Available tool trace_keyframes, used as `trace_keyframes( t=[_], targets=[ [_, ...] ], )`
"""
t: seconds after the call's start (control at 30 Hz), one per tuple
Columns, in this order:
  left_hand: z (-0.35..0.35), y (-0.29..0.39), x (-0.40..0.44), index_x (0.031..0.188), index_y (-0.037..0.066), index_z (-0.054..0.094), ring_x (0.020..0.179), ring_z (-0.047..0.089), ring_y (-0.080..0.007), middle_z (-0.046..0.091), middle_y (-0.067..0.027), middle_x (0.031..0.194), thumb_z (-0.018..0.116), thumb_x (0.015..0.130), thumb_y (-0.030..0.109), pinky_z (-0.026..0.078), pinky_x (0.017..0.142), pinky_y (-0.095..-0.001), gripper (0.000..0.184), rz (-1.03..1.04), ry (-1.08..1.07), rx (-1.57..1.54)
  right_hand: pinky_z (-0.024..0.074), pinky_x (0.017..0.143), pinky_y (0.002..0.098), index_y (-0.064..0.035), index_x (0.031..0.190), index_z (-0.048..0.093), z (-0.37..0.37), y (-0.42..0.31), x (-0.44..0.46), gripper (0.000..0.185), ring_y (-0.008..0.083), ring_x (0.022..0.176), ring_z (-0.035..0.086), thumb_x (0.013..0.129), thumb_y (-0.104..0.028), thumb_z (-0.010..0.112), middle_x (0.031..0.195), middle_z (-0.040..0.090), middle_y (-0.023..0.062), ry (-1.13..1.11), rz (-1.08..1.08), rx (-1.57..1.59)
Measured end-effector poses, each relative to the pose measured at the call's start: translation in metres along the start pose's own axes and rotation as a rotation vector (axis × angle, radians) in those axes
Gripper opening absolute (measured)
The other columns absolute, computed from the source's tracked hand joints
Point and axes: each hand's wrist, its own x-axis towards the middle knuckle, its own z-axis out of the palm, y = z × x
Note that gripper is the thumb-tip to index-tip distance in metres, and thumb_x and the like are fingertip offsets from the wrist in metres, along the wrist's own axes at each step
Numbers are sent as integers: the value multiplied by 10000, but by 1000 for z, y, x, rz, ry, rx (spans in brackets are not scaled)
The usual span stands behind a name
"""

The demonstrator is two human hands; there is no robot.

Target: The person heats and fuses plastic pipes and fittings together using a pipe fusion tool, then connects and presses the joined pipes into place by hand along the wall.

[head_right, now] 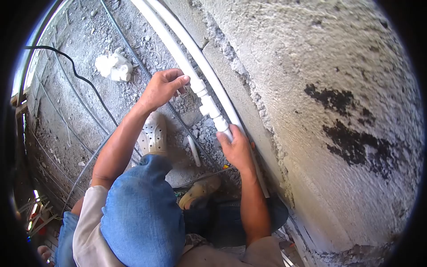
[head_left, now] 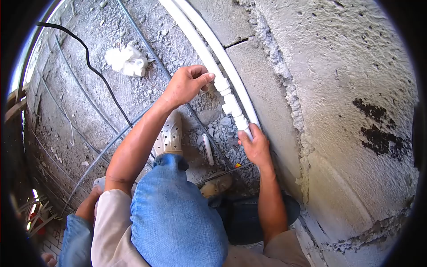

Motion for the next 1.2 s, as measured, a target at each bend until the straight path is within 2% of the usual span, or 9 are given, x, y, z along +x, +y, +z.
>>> trace_keyframes(
  t=[0.03,0.1,0.33,0.4,0.5,0.6,0.83,1.13,1.2],
  targets=[
    [-1,2,1,915,-25,700,685,643,-90,661,-30,724,674,965,268,507,639,-278,299,1,2,0,510,803,427,18,1173,597,0,-5,-1,437,363,920,678,957,-357,655,985,688,231,0,-2,-1],
    [0,2,0,921,-27,705,679,653,-98,672,-43,729,683,955,264,512,632,-284,294,-11,25,24,504,857,465,5,1220,584,1,-9,-9,427,417,1001,657,947,-316,655,1087,675,252,110,-124,-339],
    [0,-1,7,933,-20,718,657,679,-118,692,-69,735,692,941,274,525,632,-292,296,-15,40,99,490,882,528,-16,1219,581,-14,-8,-16,371,457,1035,624,935,-245,642,1153,648,243,56,-72,-421],
    [1,-2,7,945,4,719,642,642,-73,675,-16,748,677,959,260,481,559,-252,260,-11,39,161,490,874,534,-19,1200,587,-14,-3,-23,351,461,1027,621,926,-230,647,1143,649,236,66,-93,-451],
    [1,-1,8,948,-4,718,627,643,-81,672,-22,747,680,958,261,485,553,-258,268,-28,52,168,500,865,527,-24,1189,593,-16,-2,-29,340,457,1017,625,920,-224,652,1140,652,228,41,-65,-571],
    [1,0,9,919,-10,727,611,676,-122,684,-72,707,702,927,282,520,603,-299,294,-45,69,154,505,862,523,-28,1184,599,-19,2,-31,336,445,1016,630,918,-225,657,1138,650,226,42,-98,-546],
    [3,-2,15,842,4,712,557,664,-105,668,-53,674,715,916,277,513,547,-287,283,-45,83,169,503,863,499,-3,1194,620,-20,1,-33,353,449,1005,635,909,-204,673,1104,663,240,49,-118,-535],
    [5,-3,16,883,-7,723,545,653,-110,669,-46,701,714,933,283,512,526,-272,294,-52,108,184,509,870,485,13,1156,635,-28,11,-39,327,439,1008,644,903,-189,681,1116,674,240,-11,-91,-561],
    [5,-3,14,902,-14,724,532,633,-100,666,-40,701,720,932,291,505,515,-263,307,-45,93,146,510,865,490,15,1135,639,-30,14,-40,311,432,1003,646,903,-187,682,1098,680,231,-98,-64,-582]
  ],
)
